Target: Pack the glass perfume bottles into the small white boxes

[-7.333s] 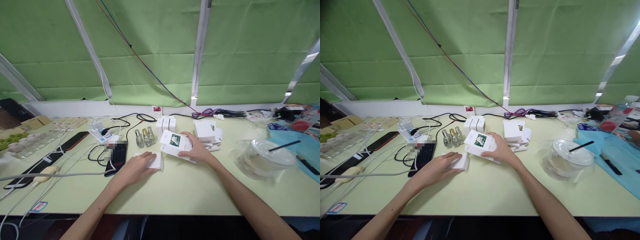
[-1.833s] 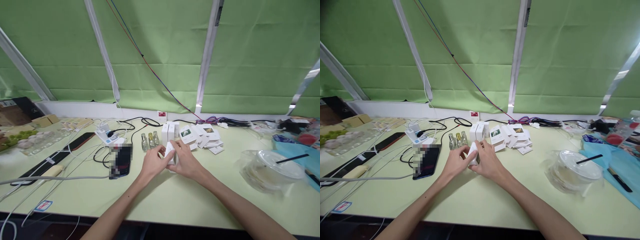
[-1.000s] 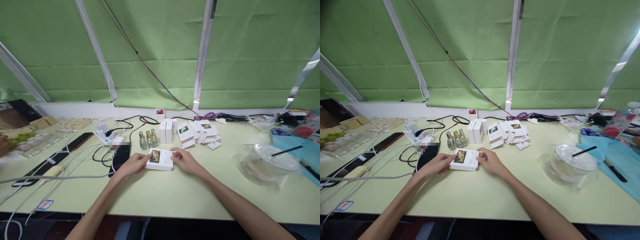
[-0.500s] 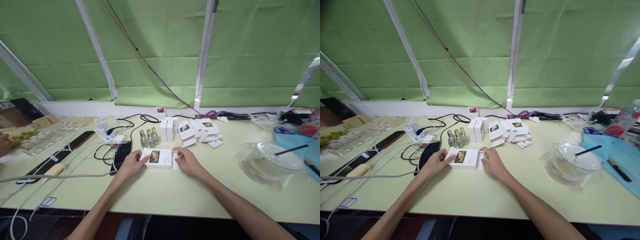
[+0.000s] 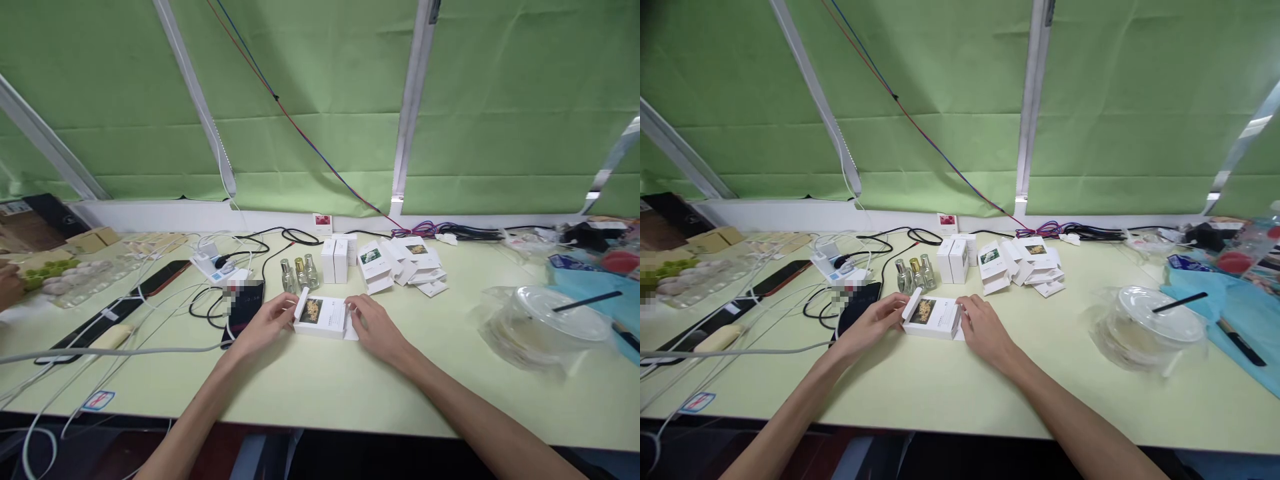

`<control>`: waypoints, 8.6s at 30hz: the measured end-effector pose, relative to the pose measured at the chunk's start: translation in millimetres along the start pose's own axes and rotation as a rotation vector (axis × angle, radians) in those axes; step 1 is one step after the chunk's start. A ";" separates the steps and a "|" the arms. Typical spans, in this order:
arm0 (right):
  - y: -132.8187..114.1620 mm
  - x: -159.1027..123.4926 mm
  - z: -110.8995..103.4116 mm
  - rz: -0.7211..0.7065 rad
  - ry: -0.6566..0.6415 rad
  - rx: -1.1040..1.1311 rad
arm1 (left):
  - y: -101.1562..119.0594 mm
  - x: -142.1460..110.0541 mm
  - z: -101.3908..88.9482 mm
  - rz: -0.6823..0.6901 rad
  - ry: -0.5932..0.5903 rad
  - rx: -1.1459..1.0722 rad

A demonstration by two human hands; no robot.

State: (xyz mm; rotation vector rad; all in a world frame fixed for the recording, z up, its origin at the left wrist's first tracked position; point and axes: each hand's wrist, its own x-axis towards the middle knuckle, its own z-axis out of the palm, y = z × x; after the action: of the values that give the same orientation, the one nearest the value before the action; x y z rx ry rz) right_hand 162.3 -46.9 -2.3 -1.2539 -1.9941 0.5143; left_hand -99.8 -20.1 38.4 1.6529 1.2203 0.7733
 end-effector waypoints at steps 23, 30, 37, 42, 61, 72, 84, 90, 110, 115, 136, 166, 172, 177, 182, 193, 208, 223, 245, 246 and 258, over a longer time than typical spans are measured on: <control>-2.3 1.0 -7.2 0.018 -0.210 -0.138 | -13.0 28.5 -1.0 -0.082 0.065 0.282; 1.5 0.6 -12.9 -0.020 -0.226 -0.194 | -8.6 27.1 8.2 -0.102 -0.024 0.264; 6.3 1.8 -22.3 -0.020 -0.224 -0.267 | -9.9 34.8 20.5 -0.021 -0.046 0.209; 4.2 1.8 -18.8 -0.086 -0.174 -0.261 | 2.2 33.3 31.5 -0.075 -0.108 0.197; 9.6 2.9 -42.2 0.069 -0.271 -0.082 | 9.2 30.3 49.2 -0.238 -0.069 0.078; 27.7 -1.7 -72.2 0.141 -0.350 -0.207 | 0.9 28.1 19.5 -0.200 0.102 0.443; 28.5 1.6 -103.9 0.192 -0.085 0.032 | 0.0 18.3 6.7 -0.178 0.161 0.621; 19.6 6.6 -98.4 0.509 0.031 0.715 | 13.5 12.5 -0.3 -0.140 0.171 0.519; 21.8 15.2 -98.8 0.494 0.277 0.684 | 7.5 11.0 47.1 0.310 0.063 0.690; 15.2 42.0 -119.6 0.378 0.400 -0.074 | 7.2 16.5 61.0 0.263 0.097 0.704; 7.6 77.9 -49.8 -0.002 0.093 -0.733 | 25.4 15.5 86.3 0.194 0.006 0.837; 8.1 16.4 -63.9 0.041 -0.166 -0.515 | 63.3 19.7 7.8 -0.128 -0.045 1.439; 11.4 14.8 -60.9 0.009 -0.149 -0.482 | 57.8 24.8 0.1 -0.175 -0.025 1.445; 15.2 14.0 -58.8 0.005 -0.140 -0.438 | 51.8 33.2 -5.1 -0.196 -0.012 1.480; 16.6 11.8 -58.4 0.006 -0.126 -0.382 | 49.8 31.2 -9.8 -0.161 -0.005 1.501; 14.2 9.6 -59.7 0.015 -0.097 -0.317 | 52.7 36.4 -24.4 -0.158 0.021 1.461; 13.9 10.0 -60.6 0.017 -0.090 -0.293 | 14.9 28.7 -47.8 0.054 0.258 1.069; 16.1 9.8 -57.8 0.008 -0.083 -0.290 | -6.2 47.1 -46.4 -0.027 0.326 0.622; 34.3 9.3 -48.0 -0.172 0.212 -0.246 | 80.9 121.2 34.3 0.183 0.156 1.205; 33.3 9.1 -46.7 -0.226 0.205 -0.247 | 79.8 120.7 35.0 0.187 0.152 1.211; 15.2 3.5 -31.4 -0.301 -0.114 -0.360 | 82.4 112.2 41.9 0.219 0.217 1.181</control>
State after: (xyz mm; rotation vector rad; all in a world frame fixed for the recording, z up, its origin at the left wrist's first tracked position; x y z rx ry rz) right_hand 194.0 -38.2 9.9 -1.1152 -2.3950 0.0818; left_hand 3.0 66.0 94.6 2.7207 1.8453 0.3248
